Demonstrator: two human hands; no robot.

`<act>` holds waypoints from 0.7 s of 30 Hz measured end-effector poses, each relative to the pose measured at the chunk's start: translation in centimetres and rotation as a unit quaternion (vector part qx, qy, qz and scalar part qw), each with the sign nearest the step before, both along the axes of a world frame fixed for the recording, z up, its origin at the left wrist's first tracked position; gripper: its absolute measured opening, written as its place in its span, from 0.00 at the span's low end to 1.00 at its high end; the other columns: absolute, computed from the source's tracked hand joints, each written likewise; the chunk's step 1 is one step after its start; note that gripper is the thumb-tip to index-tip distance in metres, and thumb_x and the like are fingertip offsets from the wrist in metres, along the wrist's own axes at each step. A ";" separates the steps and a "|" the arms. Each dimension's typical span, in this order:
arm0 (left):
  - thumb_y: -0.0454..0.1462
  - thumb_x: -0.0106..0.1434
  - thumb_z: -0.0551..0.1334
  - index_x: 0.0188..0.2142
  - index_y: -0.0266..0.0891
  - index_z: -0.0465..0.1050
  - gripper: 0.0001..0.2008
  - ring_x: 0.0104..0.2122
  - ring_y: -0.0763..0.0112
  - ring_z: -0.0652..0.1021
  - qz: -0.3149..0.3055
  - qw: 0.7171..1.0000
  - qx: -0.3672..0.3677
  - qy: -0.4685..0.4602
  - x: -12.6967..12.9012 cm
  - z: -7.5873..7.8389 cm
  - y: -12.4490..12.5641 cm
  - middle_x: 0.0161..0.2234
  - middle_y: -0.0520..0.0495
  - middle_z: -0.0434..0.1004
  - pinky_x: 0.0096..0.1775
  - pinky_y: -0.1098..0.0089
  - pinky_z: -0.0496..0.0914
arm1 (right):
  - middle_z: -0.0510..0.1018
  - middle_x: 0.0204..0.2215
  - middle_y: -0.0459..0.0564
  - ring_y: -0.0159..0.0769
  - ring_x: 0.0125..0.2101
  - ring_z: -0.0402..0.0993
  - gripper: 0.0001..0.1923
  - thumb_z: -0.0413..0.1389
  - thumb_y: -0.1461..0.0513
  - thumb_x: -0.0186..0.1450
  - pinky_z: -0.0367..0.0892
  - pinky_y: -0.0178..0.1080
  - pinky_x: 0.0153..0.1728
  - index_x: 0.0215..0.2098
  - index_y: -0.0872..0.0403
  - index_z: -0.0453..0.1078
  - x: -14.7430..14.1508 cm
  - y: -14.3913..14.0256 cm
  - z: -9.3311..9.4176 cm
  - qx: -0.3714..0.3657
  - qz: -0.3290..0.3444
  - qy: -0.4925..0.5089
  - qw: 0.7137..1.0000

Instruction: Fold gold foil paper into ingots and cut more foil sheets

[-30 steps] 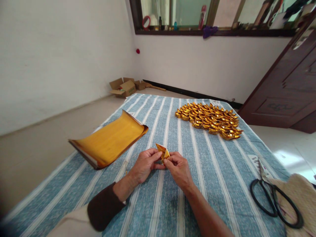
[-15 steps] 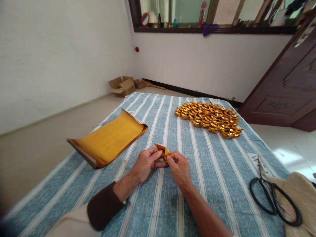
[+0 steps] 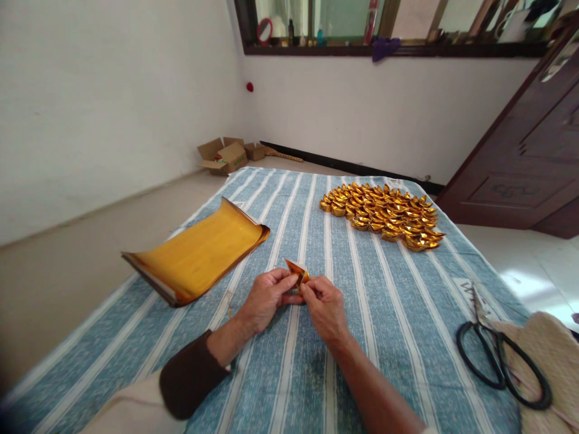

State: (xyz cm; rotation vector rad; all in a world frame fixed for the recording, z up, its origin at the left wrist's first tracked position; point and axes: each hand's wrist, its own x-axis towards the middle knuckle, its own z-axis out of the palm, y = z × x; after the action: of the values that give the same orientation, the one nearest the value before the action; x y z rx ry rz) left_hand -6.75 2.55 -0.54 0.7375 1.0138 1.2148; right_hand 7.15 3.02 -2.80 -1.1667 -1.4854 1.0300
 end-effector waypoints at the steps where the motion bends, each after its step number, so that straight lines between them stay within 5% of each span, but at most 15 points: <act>1: 0.38 0.52 0.72 0.30 0.31 0.74 0.12 0.30 0.68 0.79 0.001 1.000 -0.001 0.002 0.0 0.0 0.0 0.31 0.43 0.78 0.32 0.68 0.78 | 0.75 0.27 0.46 0.35 0.31 0.71 0.12 0.56 0.54 0.62 0.65 0.38 0.36 0.25 0.52 0.74 0.0 0.0 0.0 0.005 0.004 -0.002 1.000; 12: 0.35 0.50 0.72 0.29 0.29 0.76 0.10 0.29 0.68 0.80 0.001 1.000 -0.017 0.000 0.1 0.0 0.1 0.30 0.42 0.80 0.33 0.69 0.78 | 0.76 0.26 0.46 0.34 0.30 0.72 0.10 0.59 0.55 0.59 0.65 0.38 0.35 0.26 0.52 0.76 0.0 -0.1 0.2 -0.001 -0.005 0.001 1.000; 21: 0.29 0.57 0.65 0.30 0.27 0.75 0.03 0.27 0.69 0.80 0.023 0.999 -0.040 -0.001 0.1 0.2 0.3 0.30 0.41 0.79 0.31 0.72 0.77 | 0.78 0.25 0.45 0.34 0.26 0.74 0.13 0.64 0.53 0.54 0.69 0.36 0.29 0.30 0.53 0.72 0.5 0.1 0.1 -0.093 0.016 0.091 0.991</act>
State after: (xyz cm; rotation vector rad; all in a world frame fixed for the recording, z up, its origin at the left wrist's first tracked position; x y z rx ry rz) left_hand -6.70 2.80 -0.37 0.6537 1.0759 1.2083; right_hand 7.61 3.08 -2.70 -1.1463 -1.2896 1.2837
